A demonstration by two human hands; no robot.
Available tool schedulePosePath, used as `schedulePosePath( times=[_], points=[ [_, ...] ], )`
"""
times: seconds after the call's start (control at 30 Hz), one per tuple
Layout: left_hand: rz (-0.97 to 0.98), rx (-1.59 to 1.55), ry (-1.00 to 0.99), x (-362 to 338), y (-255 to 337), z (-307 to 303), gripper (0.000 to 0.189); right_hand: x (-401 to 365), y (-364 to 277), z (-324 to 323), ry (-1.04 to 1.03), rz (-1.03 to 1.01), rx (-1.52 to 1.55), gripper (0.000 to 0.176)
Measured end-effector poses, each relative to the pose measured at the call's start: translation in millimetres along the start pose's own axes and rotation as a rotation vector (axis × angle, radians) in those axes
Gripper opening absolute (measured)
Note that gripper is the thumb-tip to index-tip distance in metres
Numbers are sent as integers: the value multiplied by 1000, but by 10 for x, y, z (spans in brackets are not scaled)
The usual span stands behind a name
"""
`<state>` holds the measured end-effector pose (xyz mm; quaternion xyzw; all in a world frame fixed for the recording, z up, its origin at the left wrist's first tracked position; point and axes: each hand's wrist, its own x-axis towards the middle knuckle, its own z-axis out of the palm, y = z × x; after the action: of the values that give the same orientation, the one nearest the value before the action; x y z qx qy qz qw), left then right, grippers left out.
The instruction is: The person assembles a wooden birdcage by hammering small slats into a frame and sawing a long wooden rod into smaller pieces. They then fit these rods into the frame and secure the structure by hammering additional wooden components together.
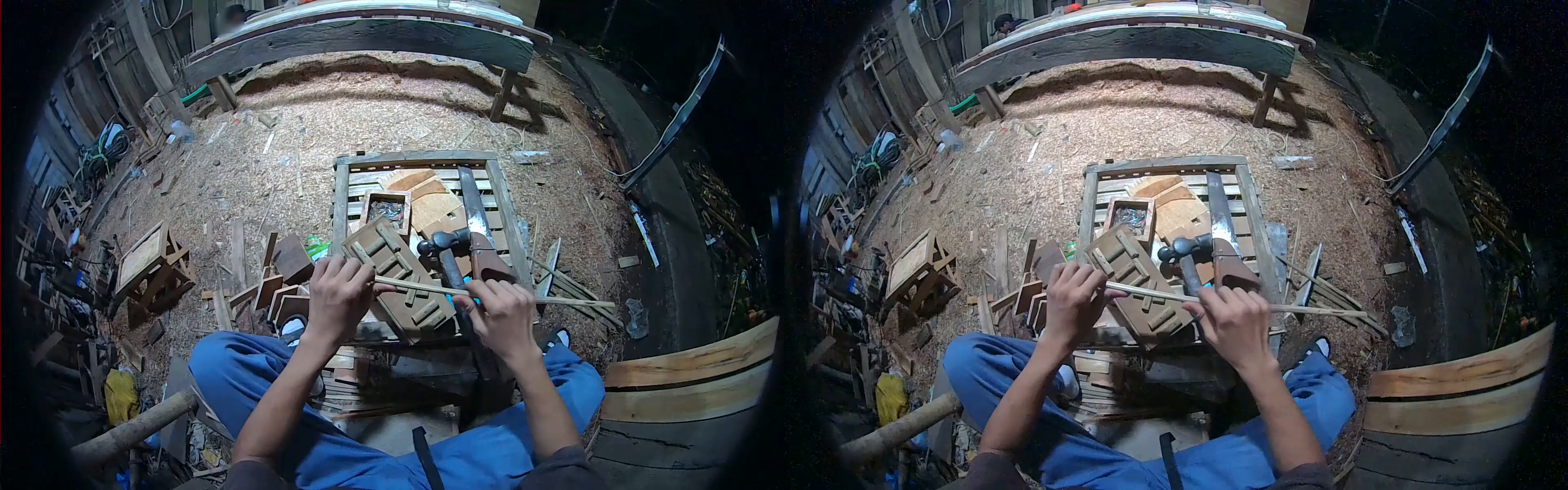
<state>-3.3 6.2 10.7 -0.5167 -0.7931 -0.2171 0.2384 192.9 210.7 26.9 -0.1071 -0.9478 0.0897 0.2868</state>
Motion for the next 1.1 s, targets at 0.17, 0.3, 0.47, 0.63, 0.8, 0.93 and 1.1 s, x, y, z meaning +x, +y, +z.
schedulePosePath(
  times=[0.17,0.3,0.47,0.63,0.8,0.93,1.1],
  points=[
    [12,-29,-16,1,159,89,38,-24,-51,137,-39,-94,24,22],
    [-32,-89,-17,61,159,75,42,-44,16,197,-51,-98,-16,34],
    [-91,-276,-91,22,124,242,94,-94,116,106,-99,41,-119,39],
    [-162,-349,-157,-38,-5,533,127,-178,79,81,-165,140,-55,44],
    [-219,-86,-283,80,-43,525,139,-157,-124,144,-158,224,-82,37],
    [-256,-273,-250,77,-181,536,139,-99,-134,156,-142,333,-43,32],
    [-425,-316,-310,-74,-197,572,129,-91,-39,184,-20,240,-30,21]
  ],
)
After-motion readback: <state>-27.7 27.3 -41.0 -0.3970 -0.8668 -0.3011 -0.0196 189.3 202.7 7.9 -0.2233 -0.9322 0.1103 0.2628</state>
